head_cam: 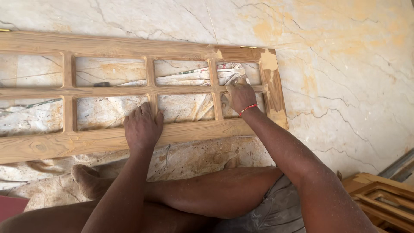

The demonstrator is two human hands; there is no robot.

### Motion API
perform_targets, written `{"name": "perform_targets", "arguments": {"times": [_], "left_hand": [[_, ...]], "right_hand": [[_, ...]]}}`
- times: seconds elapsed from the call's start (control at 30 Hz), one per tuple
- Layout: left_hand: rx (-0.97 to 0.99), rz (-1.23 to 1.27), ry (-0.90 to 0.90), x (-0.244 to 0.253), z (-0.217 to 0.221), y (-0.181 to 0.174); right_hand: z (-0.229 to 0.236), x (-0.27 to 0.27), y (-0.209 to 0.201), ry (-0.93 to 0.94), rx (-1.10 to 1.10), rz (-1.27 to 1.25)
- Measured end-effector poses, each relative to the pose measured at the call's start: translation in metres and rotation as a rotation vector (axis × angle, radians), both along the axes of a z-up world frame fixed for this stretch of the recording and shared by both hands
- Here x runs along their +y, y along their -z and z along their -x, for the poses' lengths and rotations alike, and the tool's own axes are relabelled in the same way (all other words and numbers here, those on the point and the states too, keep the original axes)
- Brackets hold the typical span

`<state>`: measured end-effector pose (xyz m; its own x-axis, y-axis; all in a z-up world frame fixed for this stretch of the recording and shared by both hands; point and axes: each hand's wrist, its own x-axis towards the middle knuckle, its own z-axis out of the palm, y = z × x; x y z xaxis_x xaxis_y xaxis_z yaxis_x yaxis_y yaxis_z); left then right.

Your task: The person sands a wooden window frame lying on the floor using a sanding block. They systematically rub the sandpaper along the edges and inner grid of the frame, occasionally repositioning the frame to access different sections.

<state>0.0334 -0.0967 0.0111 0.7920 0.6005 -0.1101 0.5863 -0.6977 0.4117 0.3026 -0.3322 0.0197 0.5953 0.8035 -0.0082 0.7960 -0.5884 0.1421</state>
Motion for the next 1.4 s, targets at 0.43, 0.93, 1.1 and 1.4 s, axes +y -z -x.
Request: {"name": "perform_targets", "arguments": {"times": [0.43,0.93,1.1,1.4], "left_hand": [[0.013,0.039,0.012,0.001,0.002,0.003],[0.041,0.019,0.037,0.002,0.002,0.012],[0.067,0.069,0.023,-0.002,-0.001,0.006],[0.022,0.033,0.029,-0.001,-0.001,0.009]], "right_hand": [[-0.019,-0.035,-0.001,0.061,-0.041,0.084],[-0.034,-0.076,-0.018,0.081,-0.19,0.437],[-0.039,-0.091,-0.029,-0.05,-0.245,0.318],[-0.051,-0.104,-0.031,0.155,-0.146,0.213]]}}
